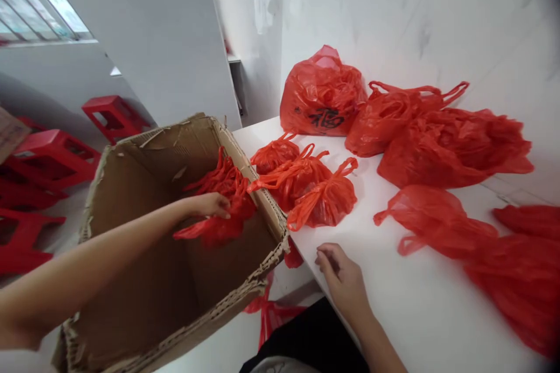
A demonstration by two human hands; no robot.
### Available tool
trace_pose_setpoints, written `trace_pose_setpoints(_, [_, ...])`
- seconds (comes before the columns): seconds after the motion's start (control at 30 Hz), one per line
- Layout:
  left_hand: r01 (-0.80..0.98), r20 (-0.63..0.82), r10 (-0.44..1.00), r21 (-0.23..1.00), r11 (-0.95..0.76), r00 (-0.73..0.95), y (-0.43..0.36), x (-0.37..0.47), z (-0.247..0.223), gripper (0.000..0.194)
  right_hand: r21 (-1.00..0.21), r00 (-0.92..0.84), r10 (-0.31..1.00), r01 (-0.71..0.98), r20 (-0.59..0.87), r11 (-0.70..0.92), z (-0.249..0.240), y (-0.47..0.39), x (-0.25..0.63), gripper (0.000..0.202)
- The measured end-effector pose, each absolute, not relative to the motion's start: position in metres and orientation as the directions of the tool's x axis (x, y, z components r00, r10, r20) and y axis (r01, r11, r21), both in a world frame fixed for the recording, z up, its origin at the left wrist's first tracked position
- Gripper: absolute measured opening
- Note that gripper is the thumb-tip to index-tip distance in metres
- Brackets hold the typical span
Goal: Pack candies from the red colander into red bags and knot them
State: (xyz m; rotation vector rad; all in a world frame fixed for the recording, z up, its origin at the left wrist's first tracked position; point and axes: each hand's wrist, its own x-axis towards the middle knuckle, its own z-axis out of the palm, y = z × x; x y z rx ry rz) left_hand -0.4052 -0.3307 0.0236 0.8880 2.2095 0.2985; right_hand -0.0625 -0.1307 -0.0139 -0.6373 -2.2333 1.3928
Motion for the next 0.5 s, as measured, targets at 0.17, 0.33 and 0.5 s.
trace_pose_setpoints(0.17, [0.563,-0.556,0.624,0.305,0.768,-0.550,-0.312,-0.400,-0.045,0.030,-0.906,-0.813,0.574,0.167,0.098,0.390,-0.016,-0.129,-0.060,0.023])
trace_pose_setpoints(0.33, [0.516,-0.494,0.572,0.261,0.816,-0.655,-0.301,-0.396,-0.065,0.034,-0.897,-0.819,0.566,0.173,0.099,0.408,-0.014,-0.130,-0.060,0.022])
trace_pose_setpoints(0.5, [0.454,-0.386,0.554,0.323,0.830,-0.738,-0.296,-0.392,-0.058,0.033,-0.900,-0.829,0.552,0.168,0.092,0.402,-0.014,-0.128,-0.060,0.020])
